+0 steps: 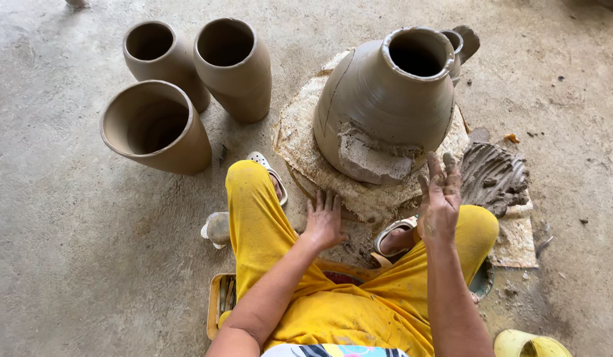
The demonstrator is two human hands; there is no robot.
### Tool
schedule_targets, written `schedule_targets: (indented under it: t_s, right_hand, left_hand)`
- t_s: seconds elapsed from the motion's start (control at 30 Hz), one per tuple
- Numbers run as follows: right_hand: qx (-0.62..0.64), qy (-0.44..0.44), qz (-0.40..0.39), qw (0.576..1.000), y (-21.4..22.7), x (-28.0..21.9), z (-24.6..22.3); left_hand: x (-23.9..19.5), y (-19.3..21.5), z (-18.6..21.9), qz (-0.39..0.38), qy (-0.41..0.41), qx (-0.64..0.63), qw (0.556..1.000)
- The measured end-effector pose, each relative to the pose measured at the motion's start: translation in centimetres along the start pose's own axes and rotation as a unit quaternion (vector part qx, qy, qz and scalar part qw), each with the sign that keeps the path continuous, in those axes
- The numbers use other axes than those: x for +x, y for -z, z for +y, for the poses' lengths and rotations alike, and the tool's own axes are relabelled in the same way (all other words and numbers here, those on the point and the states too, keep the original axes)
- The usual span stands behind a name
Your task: The person adds and shapes pieces of clay onto the side of a large ceramic vessel by hand.
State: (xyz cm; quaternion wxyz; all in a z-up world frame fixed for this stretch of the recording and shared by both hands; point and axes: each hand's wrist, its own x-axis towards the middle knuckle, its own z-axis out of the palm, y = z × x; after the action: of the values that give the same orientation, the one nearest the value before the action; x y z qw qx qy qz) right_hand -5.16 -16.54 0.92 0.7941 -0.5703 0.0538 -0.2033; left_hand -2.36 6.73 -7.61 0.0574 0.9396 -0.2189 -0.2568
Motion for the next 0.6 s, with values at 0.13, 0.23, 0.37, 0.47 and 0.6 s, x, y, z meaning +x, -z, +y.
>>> schedule_targets:
  t_s: [0.13, 0.23, 0.37, 0.47, 0.6]
  right_hand:
    - [0.039, -0.014, -0.017, 0.999, -0.2, 0.1, -0.2]
    - [-0.004, 0.003, -0.048, 0.999, -0.5, 0.4, -0.8]
    - [-0.073, -0.007, -0.059, 0.996, -0.2, 1.4, -0.7]
    - [-0.112, -0.012, -0.055, 0.992, 0.5, 2.1, -0.5]
    - [-0.164, -0.020, -0.060, 0.984, 1.4, 3.3, -1.2]
  left_hand:
    - [1.0, 1.5, 0.2, -0.021, -0.016, -0.071, 0.997]
    - [0.7, 2.7, 0.9, -0.068, -0.034, -0.063, 0.995]
    - [0.0, 1.5, 1.7, -0.090, -0.063, -0.051, 0.993]
    - [0.8, 0.1, 1.8, -0.046, -0.098, -0.092, 0.990]
    - [0.4, 0.0, 4.4, 0.347, -0.023, -0.235, 0.908]
